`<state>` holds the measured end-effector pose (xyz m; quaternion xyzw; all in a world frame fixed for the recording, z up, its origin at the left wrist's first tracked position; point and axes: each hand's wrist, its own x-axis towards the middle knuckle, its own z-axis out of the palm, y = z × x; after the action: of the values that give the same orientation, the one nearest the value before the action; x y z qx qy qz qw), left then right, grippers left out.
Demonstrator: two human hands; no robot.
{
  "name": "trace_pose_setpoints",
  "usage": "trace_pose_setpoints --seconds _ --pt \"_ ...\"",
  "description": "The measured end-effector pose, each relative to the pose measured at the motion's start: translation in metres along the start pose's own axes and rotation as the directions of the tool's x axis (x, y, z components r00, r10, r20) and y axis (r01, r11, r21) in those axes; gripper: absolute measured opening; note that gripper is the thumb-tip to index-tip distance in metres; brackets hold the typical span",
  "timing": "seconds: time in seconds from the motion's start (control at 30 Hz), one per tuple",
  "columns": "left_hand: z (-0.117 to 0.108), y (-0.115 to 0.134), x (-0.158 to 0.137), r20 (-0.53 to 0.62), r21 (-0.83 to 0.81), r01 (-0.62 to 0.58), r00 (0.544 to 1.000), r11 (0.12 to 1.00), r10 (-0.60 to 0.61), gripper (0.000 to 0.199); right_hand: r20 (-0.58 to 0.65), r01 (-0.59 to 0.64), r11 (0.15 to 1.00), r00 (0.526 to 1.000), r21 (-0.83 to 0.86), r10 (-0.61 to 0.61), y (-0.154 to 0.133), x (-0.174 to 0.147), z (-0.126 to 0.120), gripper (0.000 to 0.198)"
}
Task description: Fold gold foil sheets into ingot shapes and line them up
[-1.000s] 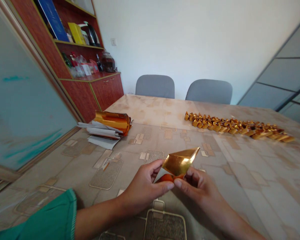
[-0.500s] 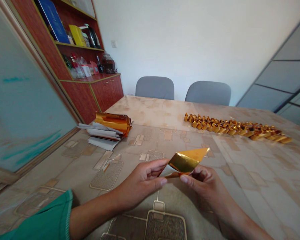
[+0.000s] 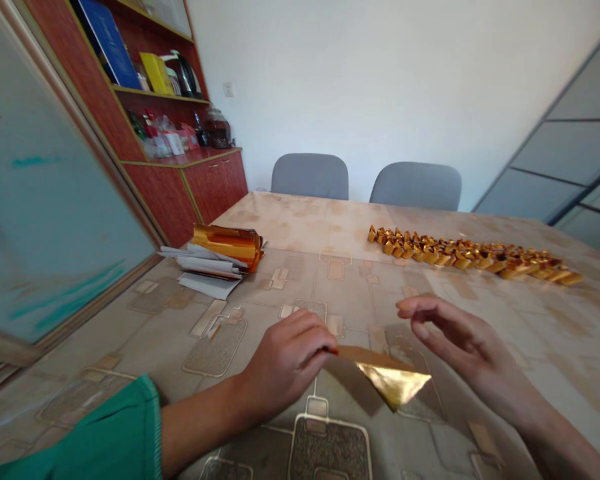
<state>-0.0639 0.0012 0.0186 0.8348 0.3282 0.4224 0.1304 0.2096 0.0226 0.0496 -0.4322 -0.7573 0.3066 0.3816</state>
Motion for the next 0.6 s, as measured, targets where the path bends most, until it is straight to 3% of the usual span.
trace_pose_setpoints --seconds 0.1,0.17,0.23,0.37,0.5,0.6 --pt "0.001 -0.001 0.000 0.026 0.060 -0.049 0.999 0.997 0.048 0.016 0.211 0.200 0.979 0.959 -0.028 -0.189 -0.017 -0.005 -0.003 0.029" --pt "0.003 -0.001 -0.001 0.049 0.096 -0.086 0.996 0.992 0.081 0.016 0.355 0.259 0.959 0.913 -0.118 -0.203 -0.024 -0.008 0.006 0.024" --pt "0.004 -0.002 -0.003 0.076 0.144 -0.120 0.991 0.982 0.110 0.017 0.405 0.321 0.928 0.886 -0.189 -0.224 -0.024 -0.010 0.017 0.006" --pt "0.007 -0.005 -0.008 0.208 0.275 -0.199 0.968 0.941 0.144 0.016 0.424 0.448 0.843 0.853 -0.296 -0.304 -0.012 -0.012 0.029 0.016" --pt "0.006 -0.005 -0.013 0.393 0.345 -0.285 0.909 0.894 0.138 0.016 0.539 0.493 0.804 0.799 -0.333 -0.266 -0.005 -0.015 0.034 0.017" --pt "0.002 -0.001 -0.016 0.470 0.301 -0.267 0.877 0.916 0.101 0.013 0.585 0.423 0.853 0.790 -0.306 -0.182 -0.005 -0.017 0.036 0.015"
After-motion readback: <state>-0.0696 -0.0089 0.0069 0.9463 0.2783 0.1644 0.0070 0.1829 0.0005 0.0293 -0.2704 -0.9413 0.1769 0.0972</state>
